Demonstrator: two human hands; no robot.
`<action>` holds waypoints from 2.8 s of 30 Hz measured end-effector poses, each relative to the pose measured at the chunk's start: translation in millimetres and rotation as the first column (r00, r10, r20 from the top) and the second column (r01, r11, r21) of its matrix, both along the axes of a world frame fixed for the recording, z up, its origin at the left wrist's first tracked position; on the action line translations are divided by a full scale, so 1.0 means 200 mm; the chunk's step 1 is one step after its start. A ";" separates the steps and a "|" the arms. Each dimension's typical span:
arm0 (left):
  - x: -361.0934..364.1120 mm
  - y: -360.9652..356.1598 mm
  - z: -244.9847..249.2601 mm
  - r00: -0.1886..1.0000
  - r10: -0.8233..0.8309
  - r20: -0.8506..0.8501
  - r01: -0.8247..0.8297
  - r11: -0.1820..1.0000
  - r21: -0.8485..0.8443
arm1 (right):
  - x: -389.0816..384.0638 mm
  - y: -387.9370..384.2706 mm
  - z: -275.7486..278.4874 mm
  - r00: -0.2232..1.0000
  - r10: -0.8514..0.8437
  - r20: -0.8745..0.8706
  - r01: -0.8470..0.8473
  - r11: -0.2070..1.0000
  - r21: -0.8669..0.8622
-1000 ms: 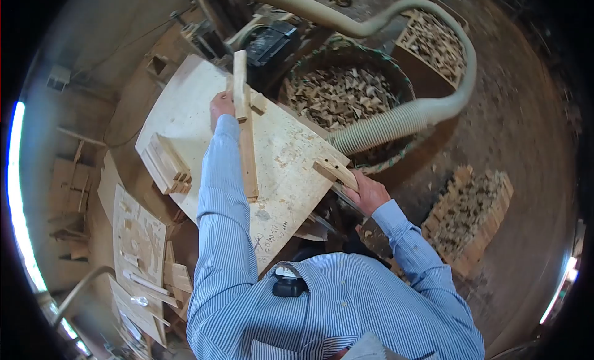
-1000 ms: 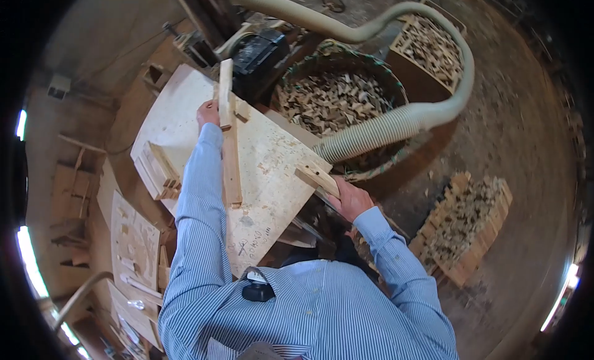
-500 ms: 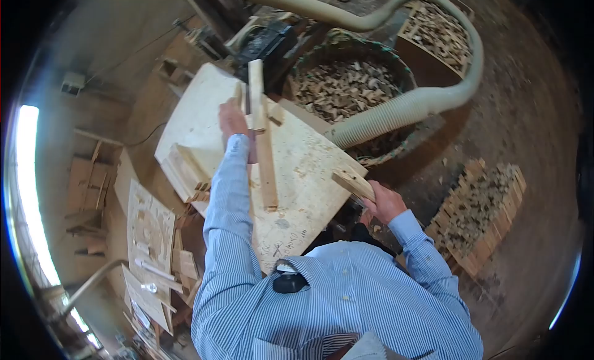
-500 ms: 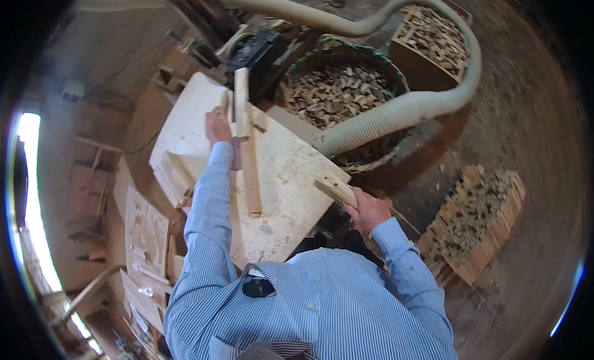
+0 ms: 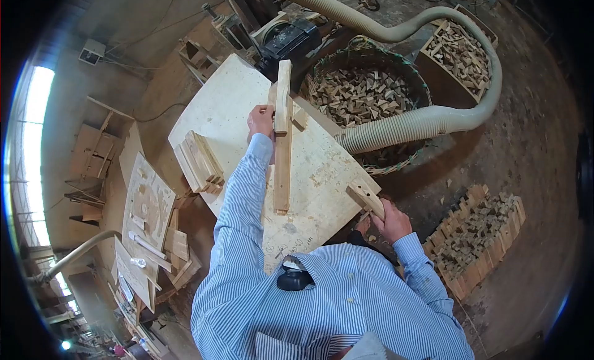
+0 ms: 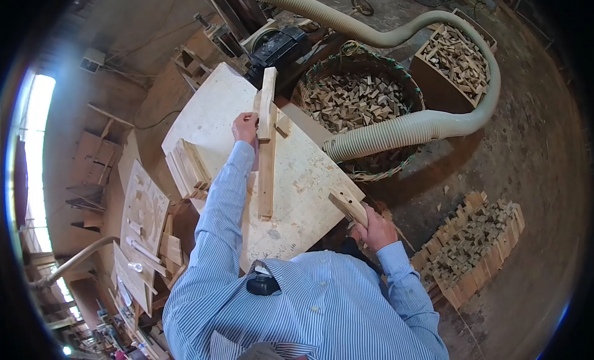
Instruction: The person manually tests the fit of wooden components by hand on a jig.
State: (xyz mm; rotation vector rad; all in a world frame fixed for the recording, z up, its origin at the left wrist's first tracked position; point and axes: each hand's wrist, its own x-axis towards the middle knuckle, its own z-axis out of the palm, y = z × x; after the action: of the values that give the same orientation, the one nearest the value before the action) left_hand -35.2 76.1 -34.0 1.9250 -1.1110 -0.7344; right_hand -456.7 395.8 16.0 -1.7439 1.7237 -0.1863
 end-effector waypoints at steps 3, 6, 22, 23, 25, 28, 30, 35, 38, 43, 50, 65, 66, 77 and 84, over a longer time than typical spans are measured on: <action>-0.02 -0.06 0.00 0.995 0.016 0.098 -0.012 0.999 -0.051 | 0.01 0.02 0.00 1.000 -0.003 0.003 0.003 1.000 0.000; -0.01 -0.15 -0.04 0.993 0.062 0.098 -0.060 0.998 -0.026 | 0.01 0.01 0.00 1.000 0.000 0.001 0.000 1.000 0.002; 0.02 -0.37 0.05 0.972 0.125 0.199 -0.120 0.992 -0.040 | 0.11 -0.12 -0.01 1.000 0.002 0.023 -0.001 0.999 -0.050; 0.03 -0.39 0.04 0.970 0.121 0.211 -0.122 0.992 -0.007 | 0.12 -0.16 -0.02 1.000 0.012 0.018 -0.011 0.999 -0.051; 0.07 -0.44 0.04 0.970 0.131 0.203 -0.134 0.991 0.001 | 0.15 -0.20 -0.01 1.000 0.015 0.017 -0.014 0.998 -0.056; 0.13 -0.51 0.04 0.971 0.128 0.201 -0.132 0.991 0.006 | 0.21 -0.28 0.00 1.000 0.012 -0.001 -0.012 1.000 -0.025; 0.17 -0.56 0.06 0.972 0.121 0.202 -0.124 0.992 0.002 | 0.26 -0.33 0.01 1.000 0.015 0.002 -0.015 0.999 -0.038; 0.24 -0.66 0.13 0.974 0.147 0.174 -0.150 0.989 0.002 | 0.36 -0.45 0.00 1.000 0.021 0.009 -0.020 0.997 -0.078; 0.29 -0.71 0.15 0.972 0.164 0.171 -0.165 0.986 -0.005 | 0.43 -0.51 0.00 1.000 0.013 0.002 -0.012 0.997 -0.070; 0.36 -0.81 0.15 0.966 0.166 0.196 -0.168 0.986 -0.011 | 0.52 -0.60 0.05 1.000 -0.007 -0.007 0.007 1.000 -0.024; 0.45 -0.92 0.08 0.951 0.170 0.257 -0.152 0.984 -0.089 | 0.58 -0.66 0.05 0.999 -0.021 0.037 0.024 0.998 -0.065; 0.24 -0.60 0.08 0.992 0.113 0.049 -0.107 0.989 -0.103 | 0.38 -0.42 0.05 1.000 -0.017 -0.005 0.017 0.999 -0.041; 0.21 -0.57 0.08 0.992 0.114 0.050 -0.108 0.989 -0.106 | 0.35 -0.39 0.04 1.000 -0.021 0.003 0.021 0.998 -0.060; 0.11 -0.03 0.22 0.641 -0.026 -0.767 -0.116 0.985 -0.130 | 0.12 -0.15 0.00 0.992 0.026 0.120 0.020 0.932 -0.363; -0.16 0.55 0.41 0.495 -0.100 -0.863 0.157 0.987 -0.025 | 0.41 -0.62 0.16 0.925 0.376 0.054 -0.213 0.630 -0.747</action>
State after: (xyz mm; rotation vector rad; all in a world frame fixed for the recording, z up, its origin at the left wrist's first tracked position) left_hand -68.0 186.4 47.5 1.1775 -0.5586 -1.6064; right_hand -374.6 272.2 47.9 -2.4439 1.2318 -0.9976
